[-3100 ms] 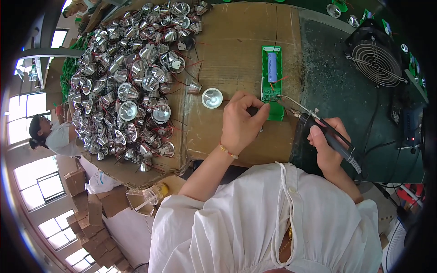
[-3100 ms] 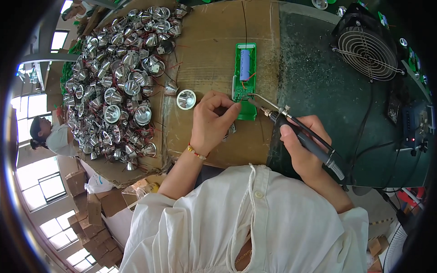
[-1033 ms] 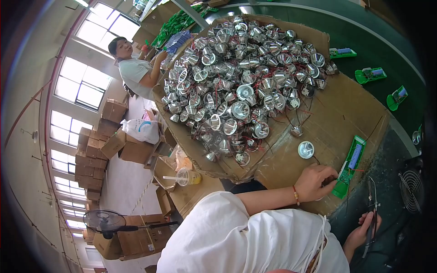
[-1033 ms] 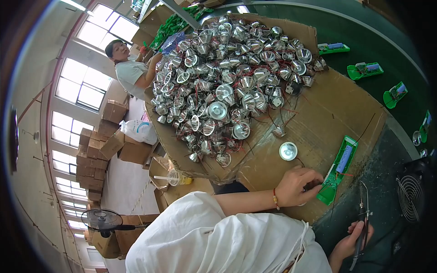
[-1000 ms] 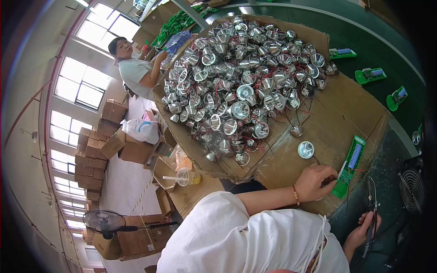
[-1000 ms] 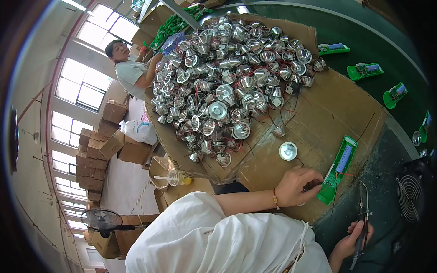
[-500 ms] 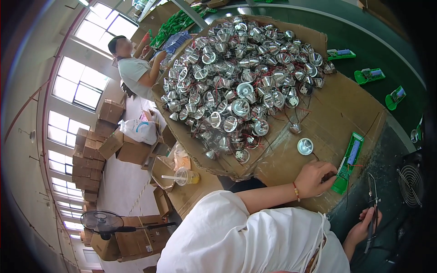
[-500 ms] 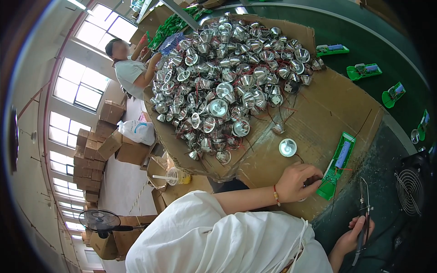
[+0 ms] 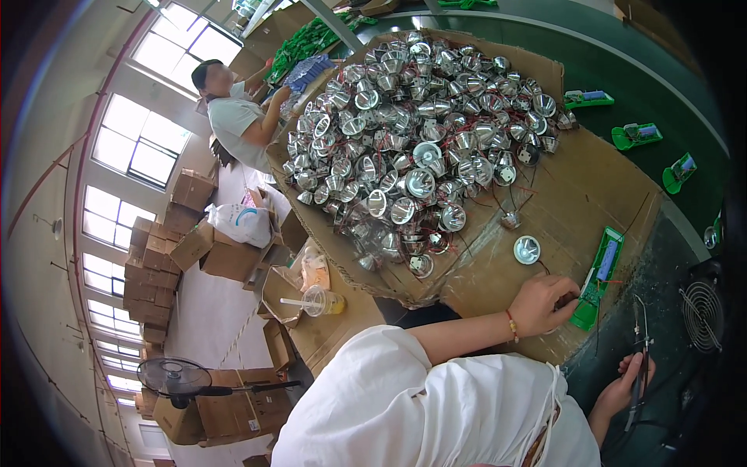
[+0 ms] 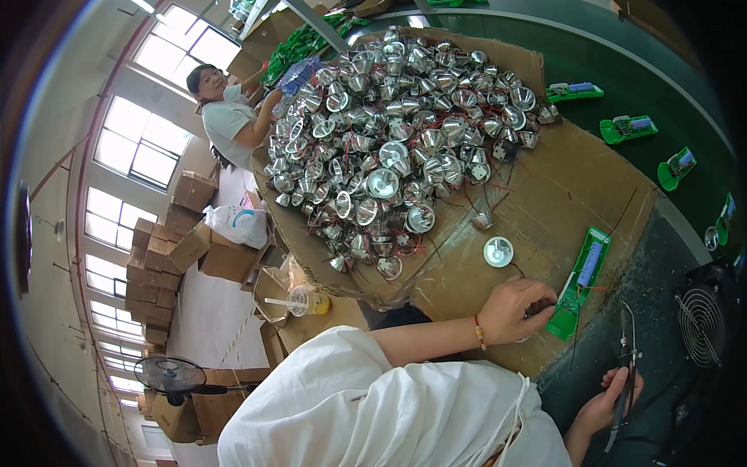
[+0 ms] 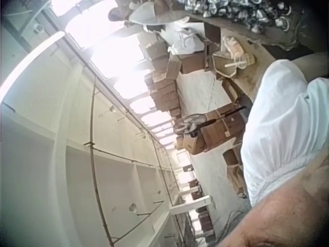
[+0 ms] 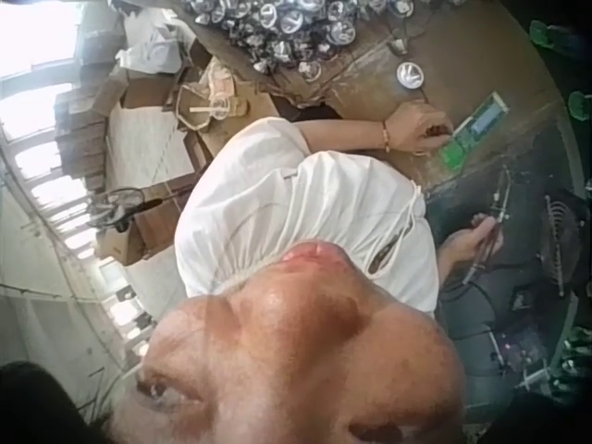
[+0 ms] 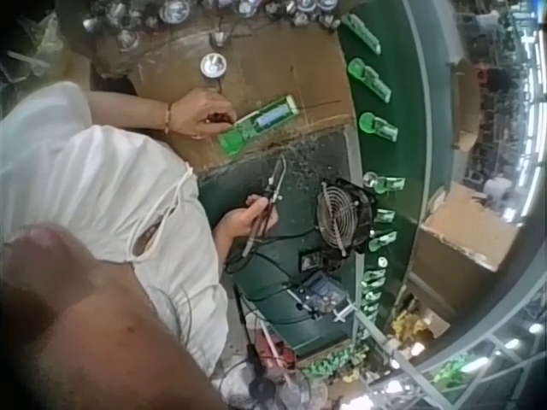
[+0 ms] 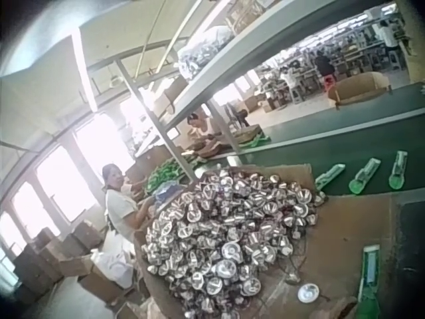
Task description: Soldering wires to a small circuit board and assembling electronic light components.
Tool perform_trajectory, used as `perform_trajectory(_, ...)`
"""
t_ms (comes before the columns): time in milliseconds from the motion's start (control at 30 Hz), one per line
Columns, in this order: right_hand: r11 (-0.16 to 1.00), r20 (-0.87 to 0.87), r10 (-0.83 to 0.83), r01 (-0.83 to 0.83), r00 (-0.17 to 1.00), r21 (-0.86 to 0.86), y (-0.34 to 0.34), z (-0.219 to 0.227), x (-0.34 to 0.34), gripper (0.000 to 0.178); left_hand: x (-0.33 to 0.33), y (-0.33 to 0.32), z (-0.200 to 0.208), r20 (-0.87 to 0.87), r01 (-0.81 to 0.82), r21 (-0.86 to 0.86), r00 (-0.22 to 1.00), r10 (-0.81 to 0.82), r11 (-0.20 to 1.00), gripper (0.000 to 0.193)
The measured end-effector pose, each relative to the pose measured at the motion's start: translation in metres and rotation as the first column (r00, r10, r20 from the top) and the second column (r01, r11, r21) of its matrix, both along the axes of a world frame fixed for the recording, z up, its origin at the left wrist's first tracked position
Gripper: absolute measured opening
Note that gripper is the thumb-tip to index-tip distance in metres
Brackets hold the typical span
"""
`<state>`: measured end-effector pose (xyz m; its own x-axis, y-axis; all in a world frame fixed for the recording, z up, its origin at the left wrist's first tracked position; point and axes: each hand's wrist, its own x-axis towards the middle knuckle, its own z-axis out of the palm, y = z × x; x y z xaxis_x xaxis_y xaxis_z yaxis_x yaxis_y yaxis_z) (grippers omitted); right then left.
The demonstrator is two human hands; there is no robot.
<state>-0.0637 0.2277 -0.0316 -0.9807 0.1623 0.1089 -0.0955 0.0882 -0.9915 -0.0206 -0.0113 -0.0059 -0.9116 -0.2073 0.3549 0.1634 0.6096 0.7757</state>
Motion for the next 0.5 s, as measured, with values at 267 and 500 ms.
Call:
perform_trajectory(267,1.0,0.004,0.001,-0.001,1.0,-0.011,-0.0027,-0.0003,0.0012,0.014,0.002,-0.0011,-0.0011,0.003,-0.003,-0.005,1.0,0.003,1.0,0.012)
perform_trajectory(500,1.0,-0.009,0.013,-0.013,1.0,-0.022,-0.0013,-0.0025,0.002,0.013,0.0016,-0.0009,-0.0018,-0.01,0.001,0.01,1.0,-0.001,1.0,0.012)
